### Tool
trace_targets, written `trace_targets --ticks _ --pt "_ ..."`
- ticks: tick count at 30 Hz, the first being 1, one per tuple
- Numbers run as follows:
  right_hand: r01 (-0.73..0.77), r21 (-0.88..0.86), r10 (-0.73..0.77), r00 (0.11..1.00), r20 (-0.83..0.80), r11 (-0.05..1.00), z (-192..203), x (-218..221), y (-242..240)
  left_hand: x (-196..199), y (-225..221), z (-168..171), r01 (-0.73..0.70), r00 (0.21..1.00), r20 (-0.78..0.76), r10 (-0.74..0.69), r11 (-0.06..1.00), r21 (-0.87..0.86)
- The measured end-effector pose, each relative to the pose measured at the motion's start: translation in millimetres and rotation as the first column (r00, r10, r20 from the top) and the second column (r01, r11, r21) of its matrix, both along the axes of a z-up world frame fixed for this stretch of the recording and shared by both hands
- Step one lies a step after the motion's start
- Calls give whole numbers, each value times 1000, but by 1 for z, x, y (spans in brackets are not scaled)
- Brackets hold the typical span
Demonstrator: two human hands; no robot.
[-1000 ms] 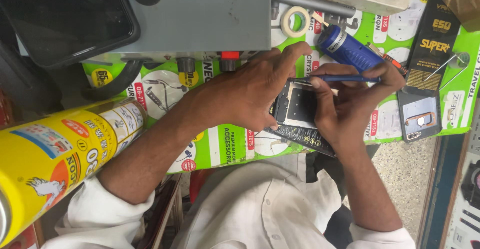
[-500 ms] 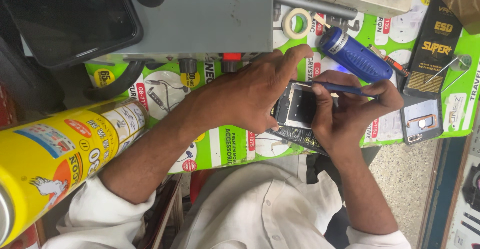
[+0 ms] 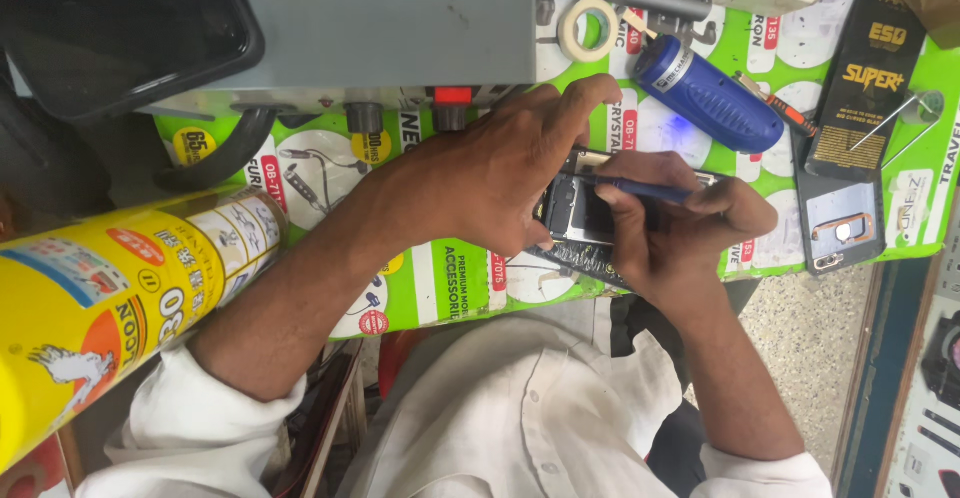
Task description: The person uses a blue heat gun to apply heat to the edges of a disassembled smartphone chassis. They then use a blue plastic spudger to pry and separate components within the device. Finally, the person picks up a black phone back cover and applies heat to its edges using the heat gun.
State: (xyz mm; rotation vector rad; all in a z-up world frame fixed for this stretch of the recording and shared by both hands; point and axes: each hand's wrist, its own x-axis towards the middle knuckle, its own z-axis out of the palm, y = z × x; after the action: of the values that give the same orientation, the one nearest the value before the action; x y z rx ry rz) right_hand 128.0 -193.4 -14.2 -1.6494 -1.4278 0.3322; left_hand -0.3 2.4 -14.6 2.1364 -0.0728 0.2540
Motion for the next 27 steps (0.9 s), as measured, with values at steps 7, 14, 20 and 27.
trace_targets --ticks 7,14,20,27 --pt "3 -60 -7 997 -71 998 6 -9 -12 -1 0 -8 14 993 119 -16 1000 20" --pt "-60 -105 40 983 -179 993 7 -5 -16 -2 4 -11 57 975 212 -58 998 13" --pt "-127 -168 97 980 -176 978 16 -7 -27 -3 5 -6 59 975 208 -74 996 73" --pt "-118 -184 105 991 -77 976 23 0 -32 -1 7 2 80 973 204 -104 989 125"
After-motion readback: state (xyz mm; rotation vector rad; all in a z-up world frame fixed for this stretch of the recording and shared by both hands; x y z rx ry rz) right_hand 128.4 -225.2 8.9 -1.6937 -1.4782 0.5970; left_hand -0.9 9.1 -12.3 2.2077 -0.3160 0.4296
